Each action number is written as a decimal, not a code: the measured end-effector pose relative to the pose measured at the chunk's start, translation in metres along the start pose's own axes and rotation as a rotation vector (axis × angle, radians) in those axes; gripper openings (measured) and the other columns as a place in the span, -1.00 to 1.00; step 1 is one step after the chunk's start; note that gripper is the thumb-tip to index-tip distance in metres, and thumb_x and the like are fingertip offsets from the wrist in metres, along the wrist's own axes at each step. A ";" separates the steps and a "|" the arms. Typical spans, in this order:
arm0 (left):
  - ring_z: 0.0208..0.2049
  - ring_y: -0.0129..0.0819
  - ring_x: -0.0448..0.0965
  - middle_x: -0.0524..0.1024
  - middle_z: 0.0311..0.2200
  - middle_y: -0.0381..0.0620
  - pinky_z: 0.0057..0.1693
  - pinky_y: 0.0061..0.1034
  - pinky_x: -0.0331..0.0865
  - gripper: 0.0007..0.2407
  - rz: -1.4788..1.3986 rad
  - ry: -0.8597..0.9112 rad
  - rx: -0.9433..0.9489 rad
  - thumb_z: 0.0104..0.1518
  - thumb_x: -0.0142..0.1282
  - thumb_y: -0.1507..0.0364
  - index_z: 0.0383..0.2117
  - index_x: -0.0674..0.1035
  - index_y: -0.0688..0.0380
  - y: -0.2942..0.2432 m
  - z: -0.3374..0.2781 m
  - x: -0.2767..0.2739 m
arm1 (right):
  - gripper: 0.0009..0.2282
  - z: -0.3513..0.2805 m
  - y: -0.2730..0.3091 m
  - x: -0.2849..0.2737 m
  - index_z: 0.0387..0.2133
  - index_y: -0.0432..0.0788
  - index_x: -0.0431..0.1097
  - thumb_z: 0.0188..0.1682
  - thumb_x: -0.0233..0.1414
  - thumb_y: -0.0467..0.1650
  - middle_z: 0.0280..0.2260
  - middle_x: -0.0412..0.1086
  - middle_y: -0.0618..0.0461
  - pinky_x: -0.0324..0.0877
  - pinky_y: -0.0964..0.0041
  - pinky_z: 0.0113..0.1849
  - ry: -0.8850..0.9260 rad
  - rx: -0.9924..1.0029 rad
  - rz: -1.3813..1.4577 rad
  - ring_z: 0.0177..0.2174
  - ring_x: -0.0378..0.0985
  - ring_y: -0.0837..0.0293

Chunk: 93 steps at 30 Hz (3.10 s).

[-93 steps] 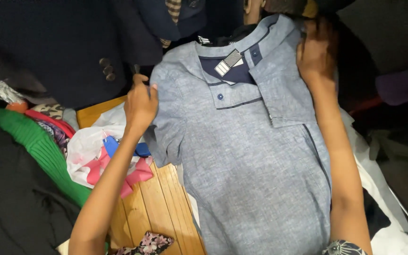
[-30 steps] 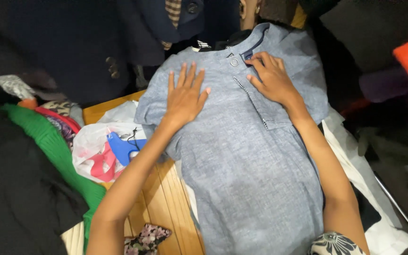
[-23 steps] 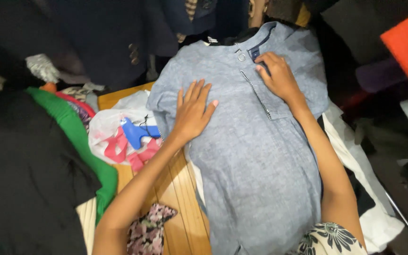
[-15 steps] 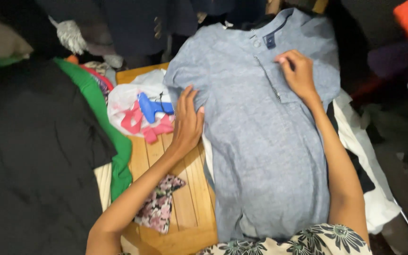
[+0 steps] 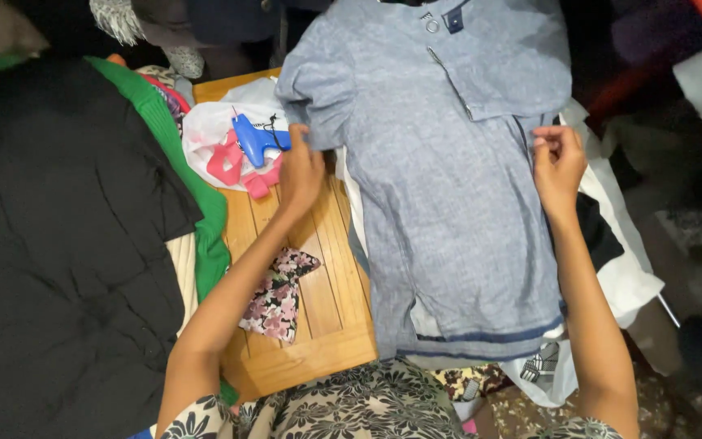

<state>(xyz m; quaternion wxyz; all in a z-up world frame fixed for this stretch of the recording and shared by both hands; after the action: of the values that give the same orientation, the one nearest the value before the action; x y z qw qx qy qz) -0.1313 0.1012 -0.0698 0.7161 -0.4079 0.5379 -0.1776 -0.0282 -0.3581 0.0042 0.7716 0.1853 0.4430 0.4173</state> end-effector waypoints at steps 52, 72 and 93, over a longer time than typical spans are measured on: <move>-0.18 -0.45 0.61 0.57 -0.16 -0.16 -0.05 -0.43 0.59 -0.84 -1.073 0.244 -0.229 0.32 0.05 0.37 -0.04 0.45 0.02 -0.090 -0.157 0.042 | -0.67 -0.073 -0.054 0.000 0.02 -0.06 0.40 0.01 0.15 -0.27 -0.02 0.46 -0.01 0.51 0.17 0.06 0.229 0.858 1.019 -0.03 0.58 0.14; 0.12 0.12 0.18 0.17 -0.09 0.11 0.33 -0.02 -0.01 -0.64 -0.291 0.448 0.058 0.40 -0.25 0.14 -0.13 0.42 0.23 -0.099 -0.194 0.068 | -0.46 -0.088 0.204 -0.063 0.05 -0.27 0.31 -0.26 0.30 -0.50 0.21 0.00 -0.37 0.37 -0.41 -0.06 0.344 0.135 -0.173 0.08 0.29 -0.49; -0.05 -0.08 0.42 0.42 -0.15 0.07 0.21 -0.13 0.17 -0.49 -0.308 0.273 0.491 0.30 -0.14 0.03 0.08 0.32 0.30 -0.168 -0.224 0.032 | -0.57 -0.113 0.233 -0.029 0.05 -0.29 0.33 -0.11 0.23 -0.51 0.13 0.25 -0.17 0.34 0.03 0.13 0.515 -0.216 0.197 0.16 0.35 -0.23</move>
<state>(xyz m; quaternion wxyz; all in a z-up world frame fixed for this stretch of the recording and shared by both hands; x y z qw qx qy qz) -0.2939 -0.1101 0.0208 0.6792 -0.2719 0.5019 -0.4614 -0.2428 -0.2553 0.1115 0.6047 0.0322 0.5570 0.5684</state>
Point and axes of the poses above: each hand's wrist, its own z-axis towards the middle knuckle, its own x-axis out of the palm, y = z × x, the point moved 10 cm from there along z, towards the middle knuckle
